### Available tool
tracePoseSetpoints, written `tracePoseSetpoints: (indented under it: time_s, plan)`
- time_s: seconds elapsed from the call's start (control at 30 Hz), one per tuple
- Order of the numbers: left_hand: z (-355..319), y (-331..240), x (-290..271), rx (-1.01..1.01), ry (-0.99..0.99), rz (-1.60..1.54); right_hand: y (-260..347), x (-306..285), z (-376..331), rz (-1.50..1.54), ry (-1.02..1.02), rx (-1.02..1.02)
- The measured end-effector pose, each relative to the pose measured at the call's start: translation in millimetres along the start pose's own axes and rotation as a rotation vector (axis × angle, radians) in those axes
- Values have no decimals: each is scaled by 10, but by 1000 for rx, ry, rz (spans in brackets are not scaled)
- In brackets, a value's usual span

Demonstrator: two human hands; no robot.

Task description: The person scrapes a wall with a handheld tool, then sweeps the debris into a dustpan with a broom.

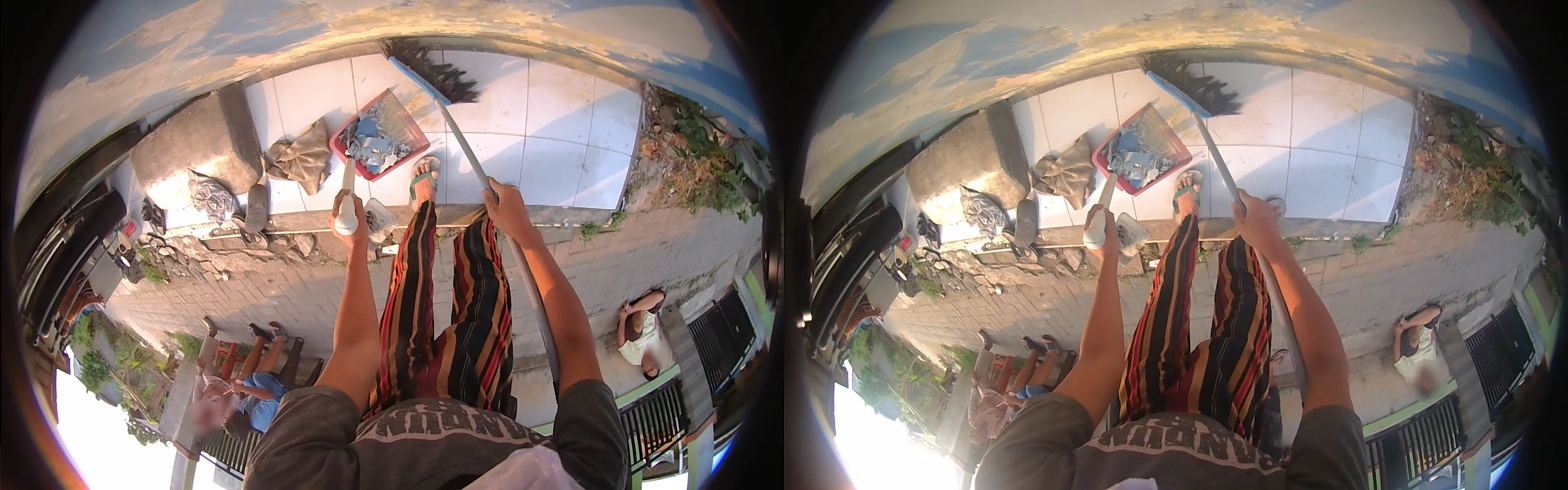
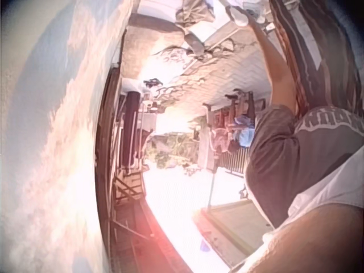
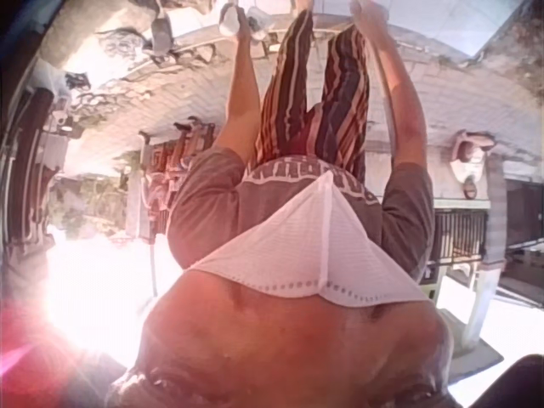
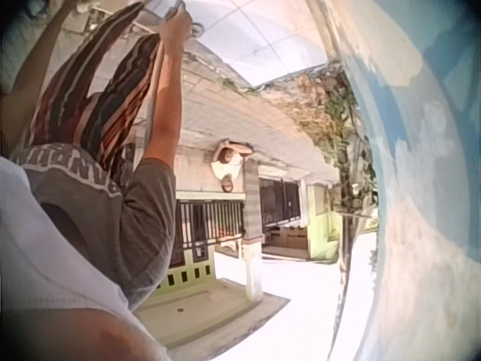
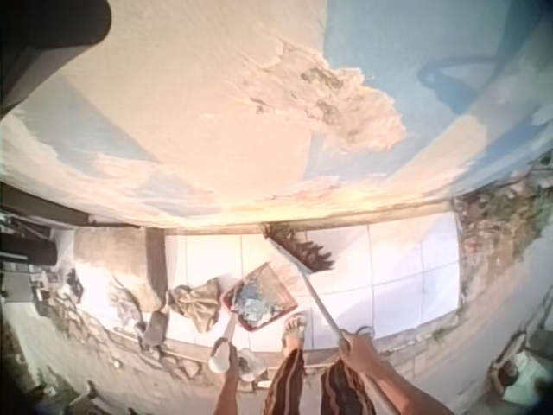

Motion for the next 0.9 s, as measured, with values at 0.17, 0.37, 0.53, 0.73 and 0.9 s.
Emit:
tracePoseSetpoints:
  time_s: [0.17,0.37,0.53,0.73,0.9]
  plan:
    - [13,24,-31,-39,9,89,189,294,-268,50,130,-111]
    - [-81,97,-126,-42,6,33,180,-6,-588,101,4,-61]
    - [-178,230,-157,-97,-14,18,20,73,-360,141,67,188]
    - [-144,426,-220,-87,-99,-60,389,261,-498,91,87,-45]
    - [-386,415,-283,-221,-153,-51,813,130,205,-300,68,-62]
Point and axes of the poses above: each hand's wrist, its own z-axis towards the middle knuckle, its own x-axis out of the palm, y = z × x, the point moved 1 cm from there along z, towards the middle knuckle, and after that the axes turned 3 degrees about x, right-handed, at the moved point
